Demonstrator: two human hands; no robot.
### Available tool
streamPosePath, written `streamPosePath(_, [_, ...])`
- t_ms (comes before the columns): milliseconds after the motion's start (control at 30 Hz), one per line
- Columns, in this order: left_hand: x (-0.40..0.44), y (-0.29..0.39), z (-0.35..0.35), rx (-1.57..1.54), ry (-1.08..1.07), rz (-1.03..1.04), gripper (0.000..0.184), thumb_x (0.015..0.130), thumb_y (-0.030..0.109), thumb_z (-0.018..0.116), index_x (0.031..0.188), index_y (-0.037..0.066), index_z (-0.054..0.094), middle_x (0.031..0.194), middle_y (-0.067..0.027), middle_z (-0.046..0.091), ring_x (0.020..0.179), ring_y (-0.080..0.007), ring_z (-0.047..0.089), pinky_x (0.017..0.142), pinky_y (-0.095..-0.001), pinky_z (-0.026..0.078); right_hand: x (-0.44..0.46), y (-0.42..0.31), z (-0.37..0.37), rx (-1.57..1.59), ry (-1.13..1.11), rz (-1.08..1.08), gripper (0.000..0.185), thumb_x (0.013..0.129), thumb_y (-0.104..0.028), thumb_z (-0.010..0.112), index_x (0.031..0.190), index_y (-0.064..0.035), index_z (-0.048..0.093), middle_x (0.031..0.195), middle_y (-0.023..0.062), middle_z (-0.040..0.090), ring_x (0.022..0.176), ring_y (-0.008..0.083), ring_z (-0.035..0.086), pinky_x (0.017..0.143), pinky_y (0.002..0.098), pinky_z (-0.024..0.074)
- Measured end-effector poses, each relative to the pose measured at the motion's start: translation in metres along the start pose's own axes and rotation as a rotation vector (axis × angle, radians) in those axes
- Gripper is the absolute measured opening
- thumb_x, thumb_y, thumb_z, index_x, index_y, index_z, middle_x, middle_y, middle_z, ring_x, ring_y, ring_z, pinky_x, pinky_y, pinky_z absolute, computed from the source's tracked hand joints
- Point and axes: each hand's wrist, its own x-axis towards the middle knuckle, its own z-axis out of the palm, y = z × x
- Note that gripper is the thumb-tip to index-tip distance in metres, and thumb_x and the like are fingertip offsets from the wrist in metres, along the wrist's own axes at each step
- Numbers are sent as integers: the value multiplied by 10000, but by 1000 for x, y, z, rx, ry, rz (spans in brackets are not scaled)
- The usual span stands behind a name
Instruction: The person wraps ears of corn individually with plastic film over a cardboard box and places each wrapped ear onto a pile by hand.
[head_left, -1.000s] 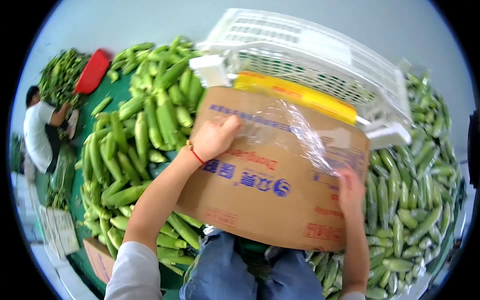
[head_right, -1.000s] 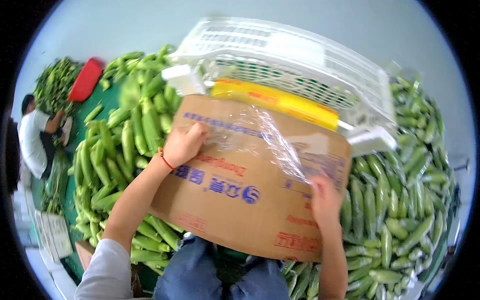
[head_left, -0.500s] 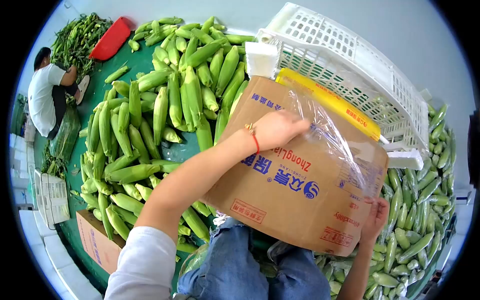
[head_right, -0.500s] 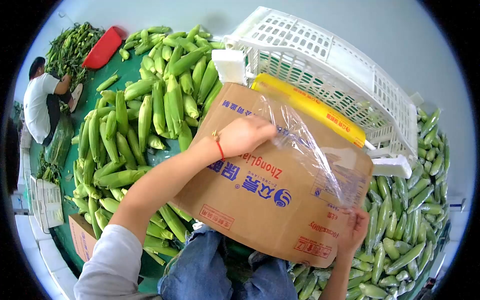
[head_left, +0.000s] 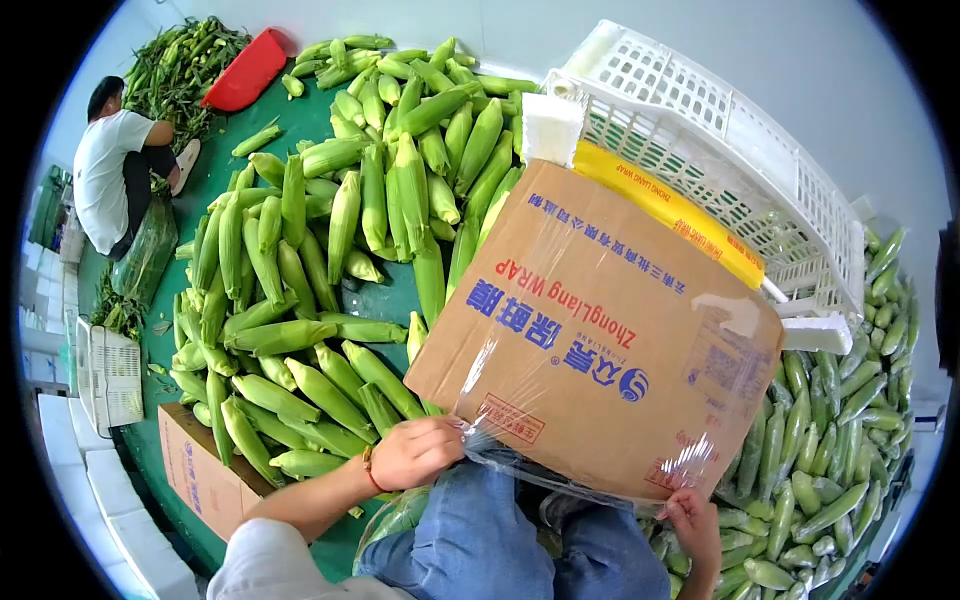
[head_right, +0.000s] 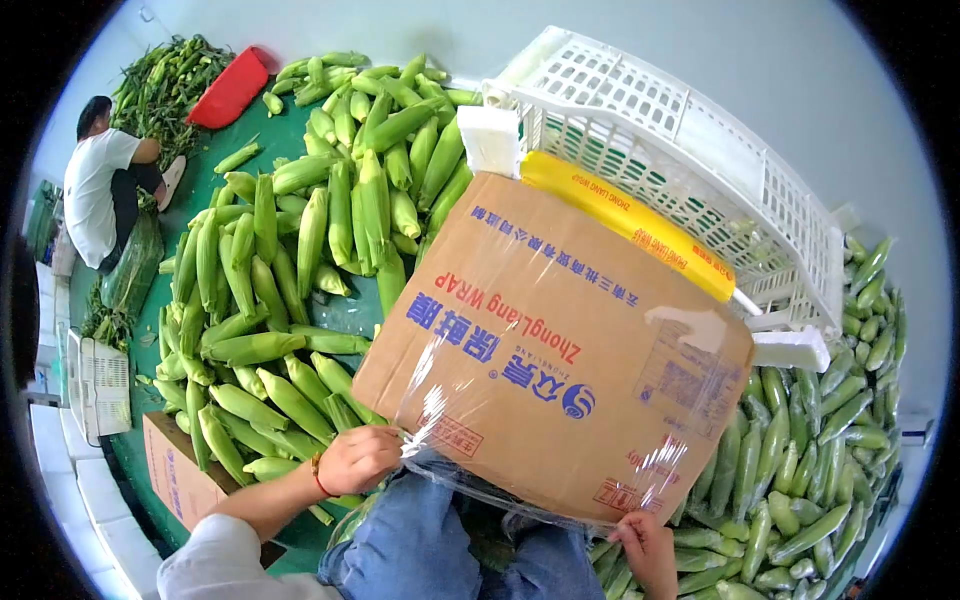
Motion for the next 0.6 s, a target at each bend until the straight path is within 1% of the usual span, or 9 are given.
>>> streamPosePath(33, [-26, -3, 6, -16, -5, -86, 200, 769, 43, 625, 958, 25, 561, 962, -141, 613, 861, -315, 625, 748, -406, 530, 0, 0, 3, -4, 14, -1, 78, 943, -55, 550, 905, 13, 548, 761, 73, 683, 708, 132, 654, 679, 261, 509])
streamPosePath(67, [-47, -1, 12, 62, 67, -376, 235, 800, 31, 616, 1024, 14, 547, 1022, -163, 595, 899, -301, 608, 769, -400, 520, 1, -8, 4, -26, -5, -3, 82, 945, -61, 550, 908, 12, 549, 762, 73, 681, 712, 131, 653, 682, 260, 509])
streamPosePath(133, [-72, -43, 51, -34, 625, -968, 296, 838, 76, 628, 1108, 0, 533, 1110, -184, 557, 933, -291, 585, 811, -386, 492, 4, -24, 2, -63, -39, 3, 91, 949, -73, 551, 915, 11, 551, 765, 73, 678, 720, 129, 652, 689, 259, 510])
streamPosePath(200, [-104, -113, 99, -120, 676, -1182, 390, 870, 98, 621, 1224, -9, 495, 1150, -185, 522, 947, -294, 567, 838, -378, 463, 9, -14, 4, 0, -43, -12, 99, 941, -93, 567, 938, 6, 568, 757, 74, 691, 724, 128, 662, 683, 262, 509])
streamPosePath(267, [-156, -183, 170, 327, 215, -930, 476, 931, 215, 577, 1358, 50, 449, 1269, -147, 528, 1089, -276, 577, 950, -388, 450, 13, -2, 3, -20, -32, -48, 109, 939, -115, 572, 955, -7, 579, 758, 70, 698, 718, 139, 672, 678, 271, 512])
streamPosePath(367, [-147, -177, 176, -343, 564, -1042, 470, 946, 262, 550, 1363, 68, 454, 1287, -131, 534, 1124, -265, 567, 980, -398, 438, 7, -5, 3, -124, 11, -69, 117, 943, -149, 563, 965, -37, 588, 777, 61, 699, 708, 176, 683, 673, 294, 518])
streamPosePath(467, [-135, -160, 143, -1033, 819, -1192, 468, 961, 309, 523, 1368, 86, 459, 1304, -115, 540, 1160, -254, 557, 1011, -409, 427, 2, -20, 9, -152, 76, -36, 113, 942, -163, 561, 964, -57, 593, 797, 62, 699, 725, 218, 688, 667, 312, 520])
streamPosePath(533, [-119, -138, 104, -1087, 884, -1384, 487, 992, 361, 454, 1408, 109, 419, 1287, -84, 567, 1176, -229, 550, 1007, -416, 442, -3, -17, 14, -162, 106, -26, 102, 938, -156, 567, 959, -59, 593, 806, 68, 700, 739, 241, 689, 658, 320, 519])
streamPosePath(600, [-92, -114, 49, -1065, 955, -1227, 572, 972, 322, 496, 1472, 102, 326, 1367, -97, 512, 1206, -220, 531, 985, -388, 465, -9, -20, 20, -175, 194, -32, 92, 932, -143, 578, 950, -54, 591, 797, 77, 691, 735, 256, 682, 658, 330, 518])
